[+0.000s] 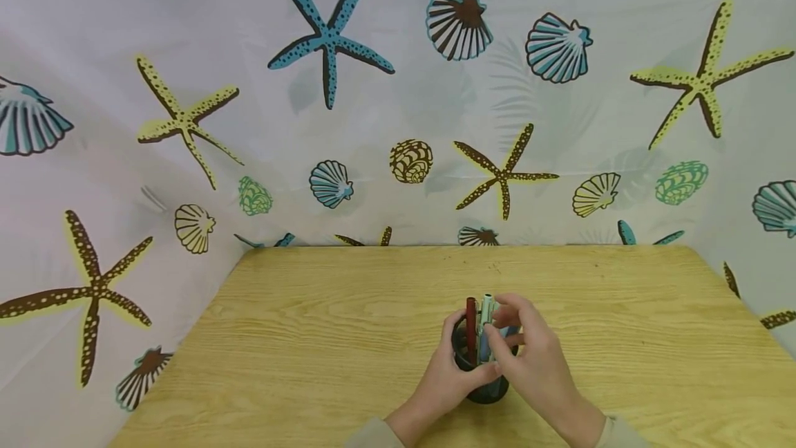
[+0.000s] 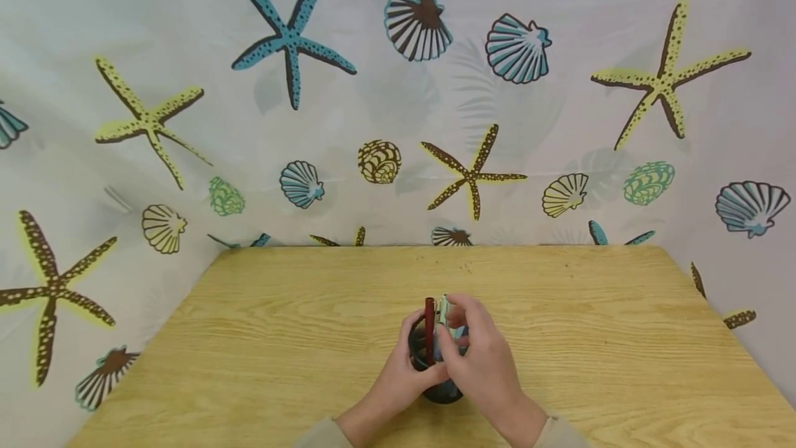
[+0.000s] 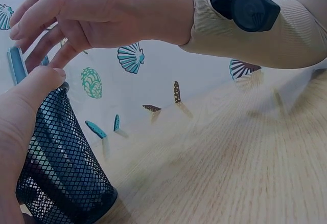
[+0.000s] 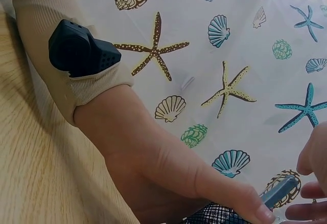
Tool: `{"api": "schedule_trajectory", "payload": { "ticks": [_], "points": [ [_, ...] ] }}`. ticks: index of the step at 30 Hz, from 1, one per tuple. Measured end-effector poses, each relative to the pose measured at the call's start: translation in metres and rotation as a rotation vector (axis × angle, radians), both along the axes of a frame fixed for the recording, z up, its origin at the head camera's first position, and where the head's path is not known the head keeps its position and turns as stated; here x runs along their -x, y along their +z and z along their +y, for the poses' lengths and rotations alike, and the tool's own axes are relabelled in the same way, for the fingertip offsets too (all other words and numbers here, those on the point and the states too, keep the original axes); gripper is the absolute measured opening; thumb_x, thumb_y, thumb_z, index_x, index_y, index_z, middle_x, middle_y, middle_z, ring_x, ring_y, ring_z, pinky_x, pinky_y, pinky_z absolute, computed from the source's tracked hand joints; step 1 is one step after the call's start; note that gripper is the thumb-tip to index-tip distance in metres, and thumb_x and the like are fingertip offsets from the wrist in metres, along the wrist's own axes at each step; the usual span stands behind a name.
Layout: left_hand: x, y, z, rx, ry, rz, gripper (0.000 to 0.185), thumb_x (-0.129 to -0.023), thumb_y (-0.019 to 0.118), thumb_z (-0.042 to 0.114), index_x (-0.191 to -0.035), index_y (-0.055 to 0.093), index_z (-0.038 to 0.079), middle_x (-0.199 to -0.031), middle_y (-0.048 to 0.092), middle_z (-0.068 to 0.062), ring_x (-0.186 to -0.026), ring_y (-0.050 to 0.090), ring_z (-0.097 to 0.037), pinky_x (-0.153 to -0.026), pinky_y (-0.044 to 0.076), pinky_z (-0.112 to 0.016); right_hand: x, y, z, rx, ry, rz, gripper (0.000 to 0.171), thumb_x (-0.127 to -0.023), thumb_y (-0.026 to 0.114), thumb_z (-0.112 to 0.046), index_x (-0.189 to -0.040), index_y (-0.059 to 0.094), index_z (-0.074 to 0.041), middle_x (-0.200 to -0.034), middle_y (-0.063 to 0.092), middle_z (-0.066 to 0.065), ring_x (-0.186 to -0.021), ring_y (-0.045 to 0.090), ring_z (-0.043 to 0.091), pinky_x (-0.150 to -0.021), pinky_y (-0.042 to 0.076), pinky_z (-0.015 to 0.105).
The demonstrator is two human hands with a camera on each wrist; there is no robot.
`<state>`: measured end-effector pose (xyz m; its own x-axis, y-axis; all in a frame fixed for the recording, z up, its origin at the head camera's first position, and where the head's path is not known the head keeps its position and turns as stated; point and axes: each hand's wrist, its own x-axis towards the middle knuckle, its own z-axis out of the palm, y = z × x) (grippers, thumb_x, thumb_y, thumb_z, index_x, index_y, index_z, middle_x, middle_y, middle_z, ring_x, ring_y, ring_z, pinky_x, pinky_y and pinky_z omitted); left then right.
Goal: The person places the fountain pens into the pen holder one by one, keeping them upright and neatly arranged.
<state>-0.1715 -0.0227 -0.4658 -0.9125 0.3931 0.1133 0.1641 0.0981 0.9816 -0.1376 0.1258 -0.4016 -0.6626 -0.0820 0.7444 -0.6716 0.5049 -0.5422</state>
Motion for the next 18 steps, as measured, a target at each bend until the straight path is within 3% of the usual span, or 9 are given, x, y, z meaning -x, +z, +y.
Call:
{"api": "schedule_trajectory", "payload": {
  "ticks": [4, 11, 18],
  "points": [
    [0.0015, -0.0012, -0.0004, -0.005, 0.002, 0.0, 0.083, -0.08, 0.072, 0.038, -0.142, 0.019, 0.032, -0.13, 0.042, 0.001, -0.111, 0.05, -0.017, -0.089, 0.043, -0.039, 0.0001, 0.0003, 0.0009, -0.017, -0.009, 0.011, 0.045, -0.074, 0.071, 0.01, -0.114, 0.054, 0.001, -0.09, 0.058, 0.007, -0.08, 0.06, 0.016, -0.058, 0.05, 0.02],
    [0.0009, -0.0021, -0.0019, 0.033, 0.063, -0.035, 0.097, -0.077, 0.072, 0.044, -0.147, 0.009, 0.024, -0.137, 0.038, -0.001, -0.116, 0.046, -0.017, -0.094, 0.039, -0.043, -0.0003, -0.0008, 0.0042, -0.024, -0.014, 0.026, 0.042, -0.075, 0.07, 0.009, -0.113, 0.055, -0.002, -0.092, 0.057, 0.0, -0.079, 0.058, 0.011, -0.058, 0.05, 0.02],
    [-0.0027, 0.0009, -0.0036, 0.042, 0.073, -0.034, 0.091, -0.078, 0.073, 0.04, -0.145, 0.015, 0.023, -0.131, 0.041, 0.002, -0.114, 0.046, -0.016, -0.095, 0.037, -0.044, -0.0042, -0.0002, 0.0102, -0.03, 0.002, 0.06, 0.039, -0.075, 0.069, 0.011, -0.11, 0.057, 0.0, -0.092, 0.059, 0.003, -0.079, 0.057, 0.012, -0.058, 0.05, 0.022]
  ]
}}
